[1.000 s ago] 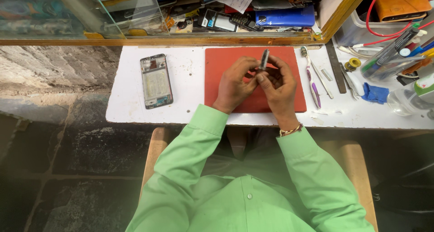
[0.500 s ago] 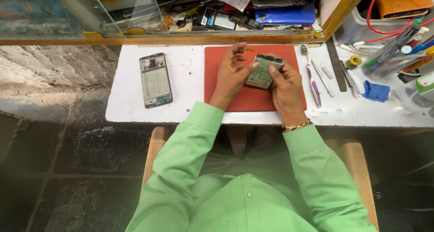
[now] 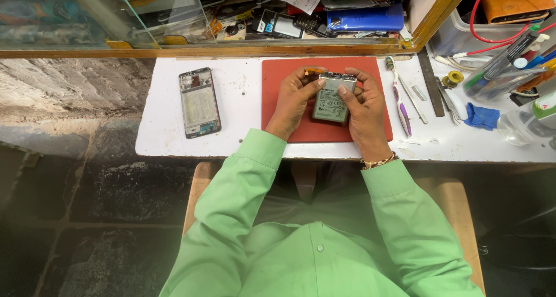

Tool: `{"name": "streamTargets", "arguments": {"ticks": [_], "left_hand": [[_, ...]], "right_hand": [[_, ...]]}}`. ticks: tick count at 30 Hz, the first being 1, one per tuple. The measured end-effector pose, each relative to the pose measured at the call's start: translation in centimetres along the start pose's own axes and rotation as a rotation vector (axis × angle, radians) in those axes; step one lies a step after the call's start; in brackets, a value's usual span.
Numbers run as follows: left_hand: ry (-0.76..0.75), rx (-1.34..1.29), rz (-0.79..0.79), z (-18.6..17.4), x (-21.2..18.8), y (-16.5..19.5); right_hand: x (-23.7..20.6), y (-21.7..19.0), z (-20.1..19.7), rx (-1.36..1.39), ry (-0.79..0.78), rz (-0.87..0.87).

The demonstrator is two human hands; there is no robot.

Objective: The person holds a rectangular phone battery and repeatedly peels and presses the orange connector tab at the top edge. They rotate the battery to inspect both sides and the connector area, then place it on a red mat while continuing to adjust the tab. A disassembled phone body remains on the table throughout.

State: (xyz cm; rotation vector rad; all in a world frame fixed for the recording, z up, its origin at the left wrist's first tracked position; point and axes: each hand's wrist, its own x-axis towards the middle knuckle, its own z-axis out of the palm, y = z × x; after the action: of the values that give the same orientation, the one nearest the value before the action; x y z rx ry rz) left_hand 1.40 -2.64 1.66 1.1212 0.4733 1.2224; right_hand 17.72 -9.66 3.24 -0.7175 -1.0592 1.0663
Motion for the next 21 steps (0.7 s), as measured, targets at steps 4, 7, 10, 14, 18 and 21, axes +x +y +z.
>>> {"name": "streamTargets", "arguments": {"ticks": [4, 7, 10, 14, 18, 21], "left_hand": [[0.021, 0.005, -0.015, -0.01, 0.02, 0.05], [0.019, 0.013, -0.015, 0.12, -0.08, 0.19], [0.021, 0.008, -0.026, 0.21, -0.15, 0.37], [0.002, -0.027, 0.027, 0.28, -0.21, 0.33], [-0.007, -0.027, 0.073, 0.21, -0.15, 0.12], [-0.005, -0.030, 0.078, 0.18, -0.05, 0.03]], "right_hand": [[0.08, 0.12, -0.12, 0.030, 0.015, 0.014], [0.19, 0.30, -0.21, 0.041, 0.019, 0.020], [0.19, 0.36, -0.32, 0.063, 0.019, 0.025], [0.13, 0.31, -0.24, 0.037, 0.029, 0.014], [-0.13, 0.06, -0.05, -0.032, 0.023, -0.014], [-0.24, -0.07, 0.16, -0.032, 0.018, -0.021]]}}
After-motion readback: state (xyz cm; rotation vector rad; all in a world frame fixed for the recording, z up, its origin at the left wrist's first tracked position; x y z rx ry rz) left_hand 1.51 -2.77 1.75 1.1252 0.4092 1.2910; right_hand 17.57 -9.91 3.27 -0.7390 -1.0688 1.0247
